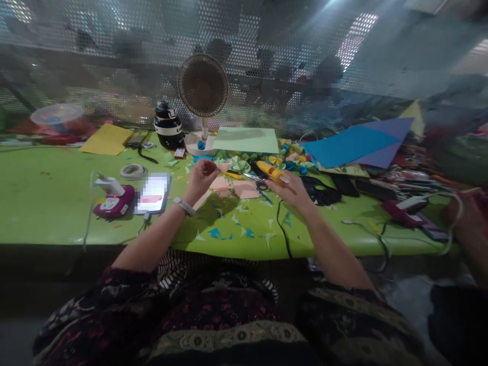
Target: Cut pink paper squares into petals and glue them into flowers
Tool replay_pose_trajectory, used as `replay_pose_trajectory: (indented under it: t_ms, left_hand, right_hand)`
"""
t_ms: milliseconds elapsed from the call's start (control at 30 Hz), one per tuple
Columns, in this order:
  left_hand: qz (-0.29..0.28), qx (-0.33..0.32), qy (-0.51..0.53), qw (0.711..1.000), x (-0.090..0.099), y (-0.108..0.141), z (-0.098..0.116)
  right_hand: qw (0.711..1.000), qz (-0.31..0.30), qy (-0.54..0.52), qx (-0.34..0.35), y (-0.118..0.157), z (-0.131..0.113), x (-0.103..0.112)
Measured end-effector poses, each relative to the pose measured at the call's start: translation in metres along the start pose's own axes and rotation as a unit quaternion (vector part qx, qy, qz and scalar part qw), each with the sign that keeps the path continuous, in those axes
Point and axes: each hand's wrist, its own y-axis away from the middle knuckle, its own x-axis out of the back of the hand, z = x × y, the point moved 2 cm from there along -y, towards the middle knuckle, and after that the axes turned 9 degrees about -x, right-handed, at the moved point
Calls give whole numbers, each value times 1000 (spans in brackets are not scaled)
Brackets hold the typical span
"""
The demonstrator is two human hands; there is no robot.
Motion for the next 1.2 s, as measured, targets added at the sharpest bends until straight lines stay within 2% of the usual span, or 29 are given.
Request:
replay_pose_trajectory:
  t_ms: [67,100,233,300,400,533,633,733,800,833,900,967,1067,1200]
  left_hand:
    - [1,9,-4,1000,0,0,-1]
    - [1,13,-4,1000,0,0,-2]
    - [4,5,10,1000,0,1,-5]
    - [8,-2,9,1000,0,1,-7]
    - [18,-1,12,1000,1,-1,-10]
    - [24,-3,11,1000,1,-3,-10]
    - [23,-8,7,1000,1,-3,-10]
    - [19,-12,11,1000,1,-3,-10]
    - [14,-16,8,1000,0,-3,-10]
    - [11,-18,5,1000,0,-3,-9]
    - [6,-23,1,1000,-1,-3,-7]
    - [5,-28,-2,1000,0,-2,-4]
    - [-6,-36,-7,999,0,-1,-2]
    - [-18,-42,-7,999,0,0,-3]
  right_hand:
    - [992,11,123,24,5,15,14]
    - [986,20,163,13,8,26,20]
    - [953,40,267,-136,16,75,36]
    - [938,28,280,-203,19,96,42]
    - [931,14,264,-250,24,116,49]
    - [949,-27,209,-235,31,130,57]
    - [959,-43,194,-204,33,130,64]
    - [960,-16,212,-183,33,111,67]
    - [966,28,213,-141,30,87,62]
    - [974,26,196,-108,28,72,56]
    - [988,-34,139,-54,24,41,36]
    - [989,-104,98,24,19,8,11]
    - [972,-191,88,104,10,-35,-27]
    - [948,-252,102,166,1,-70,-63]
